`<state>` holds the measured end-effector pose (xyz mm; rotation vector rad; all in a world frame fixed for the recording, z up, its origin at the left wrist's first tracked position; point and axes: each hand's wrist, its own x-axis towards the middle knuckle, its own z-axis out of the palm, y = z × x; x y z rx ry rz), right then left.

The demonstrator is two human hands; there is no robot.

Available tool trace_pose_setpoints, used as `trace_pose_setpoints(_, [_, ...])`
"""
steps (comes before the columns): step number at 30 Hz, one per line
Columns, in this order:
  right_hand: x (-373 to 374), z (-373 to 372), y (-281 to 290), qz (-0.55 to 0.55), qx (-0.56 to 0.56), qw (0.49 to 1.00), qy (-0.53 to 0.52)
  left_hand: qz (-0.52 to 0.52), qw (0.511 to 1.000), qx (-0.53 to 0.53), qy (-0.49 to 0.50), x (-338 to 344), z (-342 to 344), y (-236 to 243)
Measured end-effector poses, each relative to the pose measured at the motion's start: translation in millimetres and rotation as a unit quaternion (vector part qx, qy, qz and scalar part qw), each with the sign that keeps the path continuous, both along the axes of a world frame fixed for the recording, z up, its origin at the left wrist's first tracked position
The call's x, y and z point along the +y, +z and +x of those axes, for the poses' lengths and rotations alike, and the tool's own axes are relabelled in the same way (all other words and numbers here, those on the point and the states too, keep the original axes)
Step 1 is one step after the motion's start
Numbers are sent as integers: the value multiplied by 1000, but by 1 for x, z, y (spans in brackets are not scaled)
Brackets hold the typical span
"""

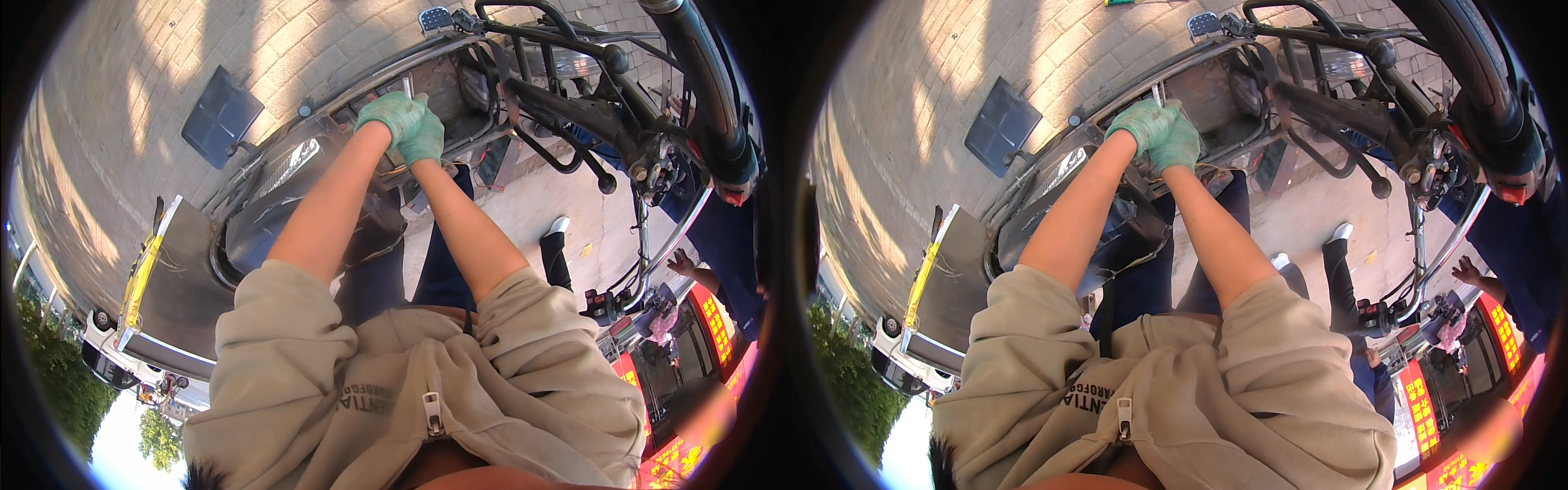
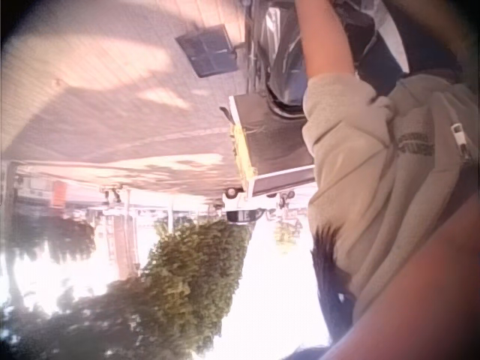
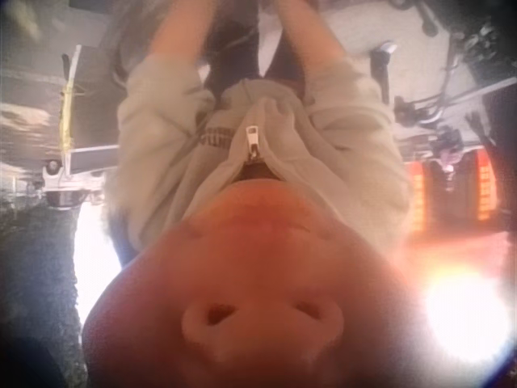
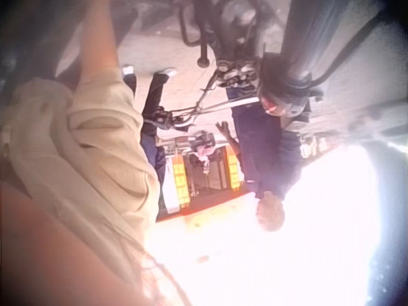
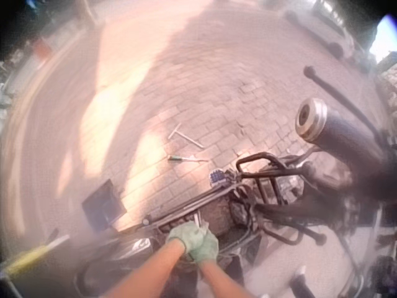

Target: The person removes the seat of an electric scooter, then uses a screwdriver and pliers to adjust and tighten wires connected to the battery. The person works on the wiring and battery terminals throughout the clip.

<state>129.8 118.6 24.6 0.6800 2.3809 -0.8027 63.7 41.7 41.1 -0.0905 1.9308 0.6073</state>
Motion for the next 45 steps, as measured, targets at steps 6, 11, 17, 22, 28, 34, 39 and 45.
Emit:
trace_pose_setpoints(6, [-8, 3, -4, 2, -13, 998, -58, 26, 998, -3, -54, 2, -4, -10])
trace_pose_setpoints(11, [-9, 7, -7, -20, 2, 992, -122, 11, 995, 1, -97, 6, -10, -6])
trace_pose_setpoints(17, [-18, 12, -27, -253, -65, 881, -395, -116, 972, 203, 0, -3, 25, 26])
trace_pose_setpoints(22, [-43, 30, -49, -307, -6, 858, -411, -122, 961, 246, 7, -18, 36, 26])
trace_pose_setpoints(28, [-39, 34, -44, -89, 62, 989, -99, -130, 982, 134, 31, -13, 20, 11])
trace_pose_setpoints(34, [-43, 32, -33, -25, 52, 997, -55, -117, 990, 78, -19, -17, 3, 13])
trace_pose_setpoints(39, [-47, 43, -51, -33, 86, 992, -90, -125, 988, 84, -36, -11, 0, 20])
trace_pose_setpoints(45, [-51, 45, -61, -97, 60, 971, -210, -128, 986, 87, -56, -3, -4, 25])
